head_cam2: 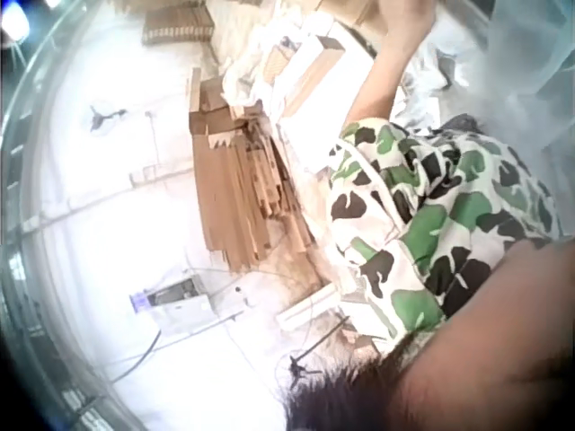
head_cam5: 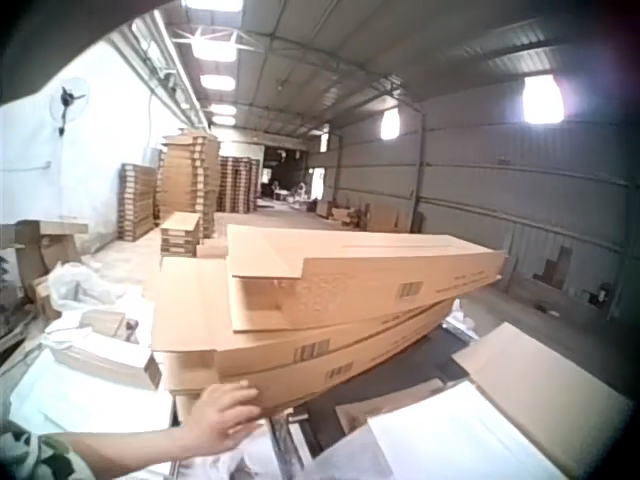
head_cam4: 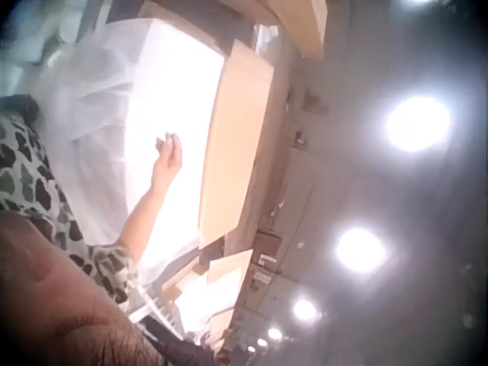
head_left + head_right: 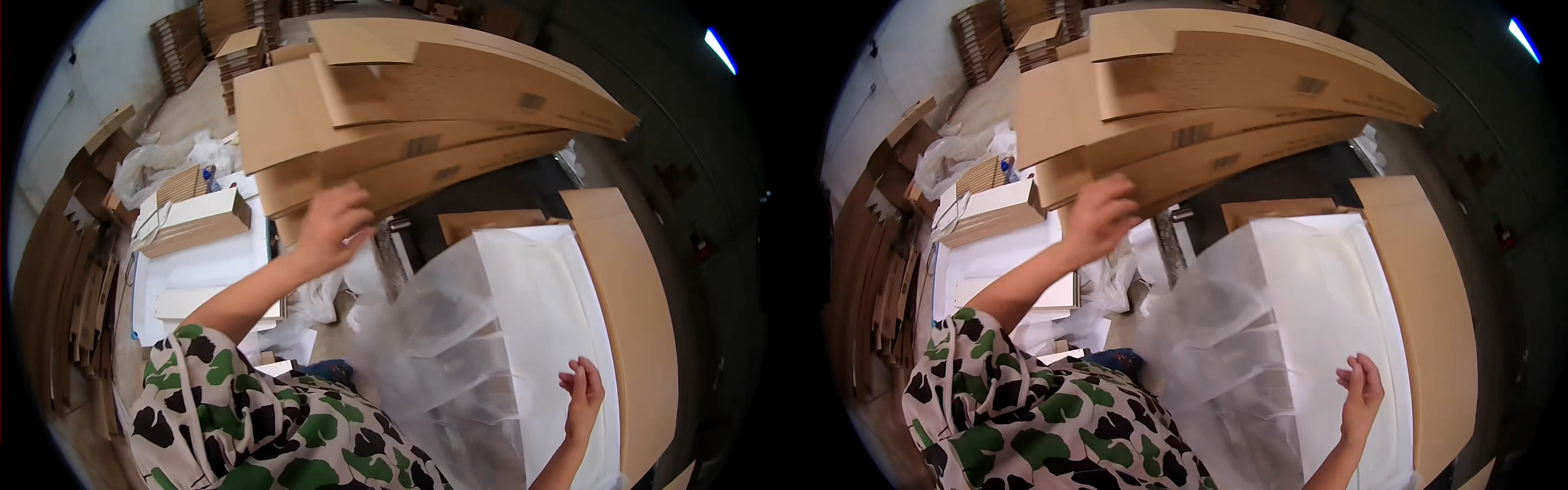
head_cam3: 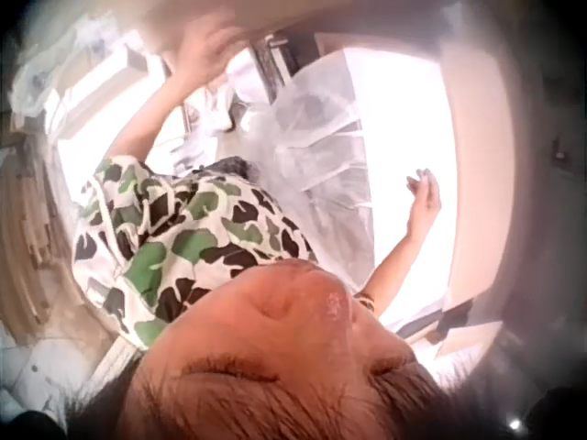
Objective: The person places white furniture panels and protective foam into cardboard boxes on a conveyor belt. They pick up panels from the floor, align them inside the foam-lined boxes, and stack additional boxes onto the belt.
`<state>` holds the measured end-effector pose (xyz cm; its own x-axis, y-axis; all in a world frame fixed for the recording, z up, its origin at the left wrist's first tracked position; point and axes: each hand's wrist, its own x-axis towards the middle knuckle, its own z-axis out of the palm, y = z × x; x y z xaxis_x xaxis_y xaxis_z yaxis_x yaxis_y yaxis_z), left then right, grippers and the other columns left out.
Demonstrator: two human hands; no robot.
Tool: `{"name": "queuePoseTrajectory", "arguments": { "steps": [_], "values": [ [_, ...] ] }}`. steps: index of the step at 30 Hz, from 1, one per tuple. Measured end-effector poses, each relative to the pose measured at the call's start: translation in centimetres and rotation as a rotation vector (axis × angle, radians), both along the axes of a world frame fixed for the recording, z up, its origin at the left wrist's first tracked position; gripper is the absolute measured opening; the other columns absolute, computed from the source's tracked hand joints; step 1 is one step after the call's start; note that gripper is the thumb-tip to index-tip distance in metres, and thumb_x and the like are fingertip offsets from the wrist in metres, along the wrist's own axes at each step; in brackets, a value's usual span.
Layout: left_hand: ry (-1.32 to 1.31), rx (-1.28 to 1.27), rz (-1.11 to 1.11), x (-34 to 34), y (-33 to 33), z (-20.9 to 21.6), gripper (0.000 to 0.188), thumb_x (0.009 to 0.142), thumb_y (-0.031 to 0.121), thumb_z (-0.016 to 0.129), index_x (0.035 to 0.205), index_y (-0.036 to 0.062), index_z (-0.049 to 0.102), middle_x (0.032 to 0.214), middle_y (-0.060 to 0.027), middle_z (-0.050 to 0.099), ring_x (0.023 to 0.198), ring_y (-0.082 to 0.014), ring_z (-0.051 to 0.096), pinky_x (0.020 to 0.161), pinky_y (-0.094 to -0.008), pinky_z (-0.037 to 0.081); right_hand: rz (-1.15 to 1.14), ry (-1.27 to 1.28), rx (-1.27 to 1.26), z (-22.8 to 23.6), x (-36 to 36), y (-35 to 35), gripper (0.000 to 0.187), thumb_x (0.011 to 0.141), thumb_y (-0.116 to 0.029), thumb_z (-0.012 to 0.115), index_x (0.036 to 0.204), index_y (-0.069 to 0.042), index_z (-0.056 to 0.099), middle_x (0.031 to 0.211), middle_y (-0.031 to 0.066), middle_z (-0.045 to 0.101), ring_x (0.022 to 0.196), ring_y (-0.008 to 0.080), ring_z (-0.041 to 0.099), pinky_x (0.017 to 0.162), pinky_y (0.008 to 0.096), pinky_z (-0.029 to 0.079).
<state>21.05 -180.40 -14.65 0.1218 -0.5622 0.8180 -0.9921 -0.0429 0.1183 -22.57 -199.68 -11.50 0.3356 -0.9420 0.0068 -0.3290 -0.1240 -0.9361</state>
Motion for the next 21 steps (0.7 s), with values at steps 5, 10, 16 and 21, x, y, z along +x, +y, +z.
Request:
{"name": "queuePoseTrajectory", "arguments": {
  "steps": [5, 10, 16, 21],
  "values": [
    [-0.134, -0.051, 0.232, 4.7, 5.0, 3.1, 0.029, 0.065, 0.010, 0.068, 0.093, 0.0080, 0.062, 0.114, -0.0132, 0.055, 0.106, -0.0335, 0.052, 0.089, -0.0414, 0.041, 0.338, -0.198, 0.106, 3.3, 18.1, 1.8, 0.042, 0.093, -0.026, 0.046, 0.123, 0.003, 0.043, 0.114, 0.0152, 0.055, 0.090, 0.0216, 0.059, 0.078, 0.0304, 0.049],
    [-0.050, -0.168, -0.192, 7.4, 3.3, -2.6, 0.027, 0.072, 0.012, 0.061, 0.098, 0.0035, 0.058, 0.122, -0.0182, 0.048, 0.113, -0.0372, 0.046, 0.097, -0.0449, 0.038, 0.237, -0.607, 0.628, -5.2, 38.2, -8.0, 0.073, 0.083, -0.053, 0.051, 0.131, -0.003, 0.031, 0.122, 0.0124, 0.047, 0.099, 0.0260, 0.052, 0.089, 0.0380, 0.042],
    [0.130, -0.094, -0.345, 9.0, 3.7, -3.6, 0.036, 0.086, 0.011, 0.043, 0.122, 0.0072, 0.048, 0.133, -0.0135, 0.039, 0.118, -0.0289, 0.043, 0.099, -0.0407, 0.035, 0.183, -0.903, 0.227, -13.6, 51.1, -12.2, 0.090, 0.076, -0.077, 0.025, 0.139, -0.012, 0.024, 0.142, 0.0088, 0.027, 0.128, 0.0306, 0.028, 0.106, 0.0457, 0.024],
    [0.173, -0.263, -0.346, 19.6, 4.8, -2.1, 0.038, 0.082, 0.007, 0.051, 0.120, 0.0047, 0.048, 0.129, -0.0122, 0.044, 0.114, -0.0289, 0.045, 0.096, -0.0427, 0.037, 0.130, -0.947, 0.462, -13.4, 59.0, -10.2, 0.092, 0.074, -0.079, 0.021, 0.139, -0.013, 0.024, 0.142, 0.0088, 0.025, 0.128, 0.0314, 0.027, 0.106, 0.0467, 0.023]
  ]
}}
